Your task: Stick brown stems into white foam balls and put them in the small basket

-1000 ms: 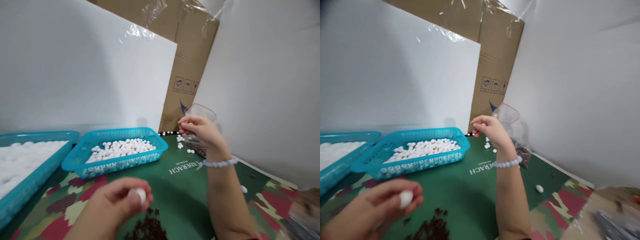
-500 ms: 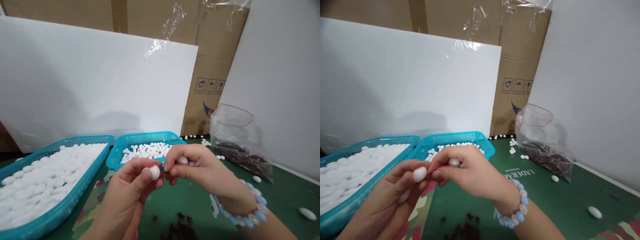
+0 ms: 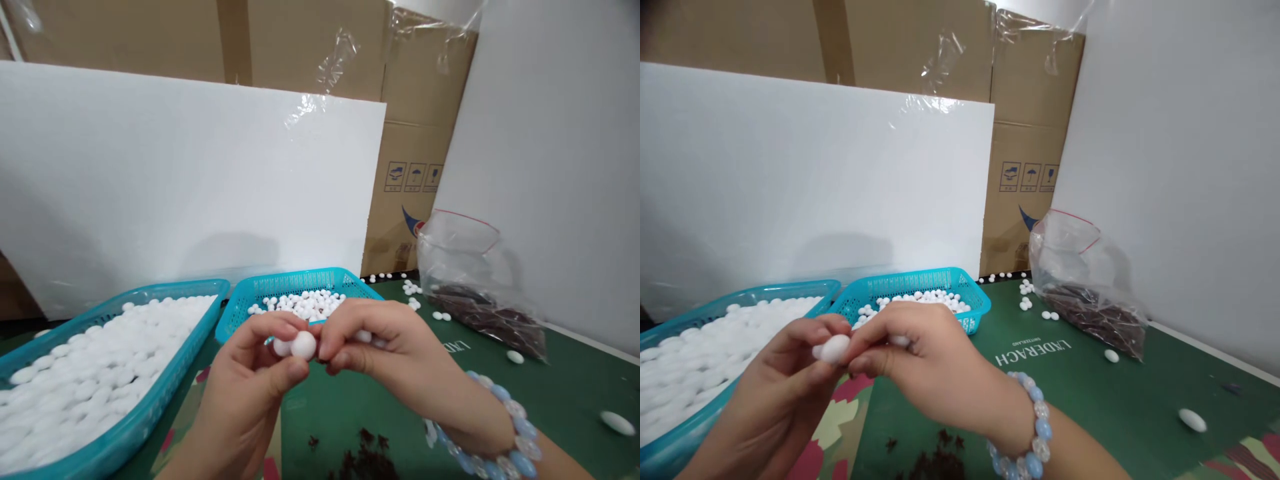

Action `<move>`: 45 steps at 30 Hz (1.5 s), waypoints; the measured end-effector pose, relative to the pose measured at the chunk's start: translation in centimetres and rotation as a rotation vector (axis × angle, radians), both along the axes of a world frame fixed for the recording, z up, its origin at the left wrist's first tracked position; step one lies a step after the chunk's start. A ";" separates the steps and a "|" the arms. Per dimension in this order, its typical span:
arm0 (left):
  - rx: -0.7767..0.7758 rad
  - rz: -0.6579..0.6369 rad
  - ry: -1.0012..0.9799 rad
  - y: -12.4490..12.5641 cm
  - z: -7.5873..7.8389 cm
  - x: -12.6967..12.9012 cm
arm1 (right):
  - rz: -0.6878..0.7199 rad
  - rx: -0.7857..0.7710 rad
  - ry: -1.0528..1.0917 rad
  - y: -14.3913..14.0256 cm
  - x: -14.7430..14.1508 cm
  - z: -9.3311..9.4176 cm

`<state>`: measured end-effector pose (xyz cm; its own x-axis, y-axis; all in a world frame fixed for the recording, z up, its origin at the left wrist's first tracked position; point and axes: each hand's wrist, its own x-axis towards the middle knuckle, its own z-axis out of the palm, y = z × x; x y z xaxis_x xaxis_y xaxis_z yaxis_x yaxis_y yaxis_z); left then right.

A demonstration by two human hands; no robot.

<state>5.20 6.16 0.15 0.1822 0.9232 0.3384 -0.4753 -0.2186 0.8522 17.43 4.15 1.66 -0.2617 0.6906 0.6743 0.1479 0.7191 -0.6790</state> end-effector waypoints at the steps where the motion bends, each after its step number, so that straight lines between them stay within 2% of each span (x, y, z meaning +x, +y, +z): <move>1: 0.020 0.019 -0.010 -0.1 0.1 0.1 | 0.001 0.009 0.004 0.0 0.0 0.0; 6: 0.024 0.067 -0.006 -0.8 0.5 0.2 | -0.004 0.035 0.014 0.0 0.1 -0.1; 9: 0.039 0.041 0.012 -0.6 0.5 0.0 | 0.002 0.028 0.010 -0.1 0.1 -0.2; 13: 0.108 0.015 0.023 -0.2 0.5 -0.2 | 0.055 -0.046 0.054 -0.3 -0.1 -0.2; 18: 0.114 0.056 0.048 -0.4 0.5 -0.2 | 0.090 -0.138 0.104 -0.2 -0.2 -0.3; 22: 0.219 0.100 0.140 -0.1 0.4 -0.5 | 0.093 -0.159 0.096 -0.2 -0.1 -0.4; 27: 0.360 0.158 0.221 0.3 0.1 -0.9 | 0.024 -0.078 0.037 -0.2 -0.2 -0.3; 30: 0.393 0.184 0.219 0.5 -0.2 -0.9 | 0.013 -0.075 0.037 0.0 -0.2 -0.3; 37: 0.312 0.269 0.296 1.8 -1.3 -0.8 | 0.000 -0.139 0.081 1.8 -0.3 -1.4; 40: 0.203 0.293 0.351 2.8 -2.1 -0.7 | -0.002 -0.267 0.081 3.1 -0.3 -2.0; 43: 0.059 0.256 0.366 3.7 -2.8 -0.6 | -0.028 -0.416 0.070 4.3 -0.4 -2.6; 45: -0.002 0.241 0.356 4.2 -3.3 -0.5 | -0.041 -0.458 0.055 4.8 -0.4 -3.1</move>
<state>4.72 10.32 -3.17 0.0668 0.9541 0.2918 -0.0871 -0.2858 0.9543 16.99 8.96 -1.40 -0.2006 0.9297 0.3089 0.1252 0.3370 -0.9331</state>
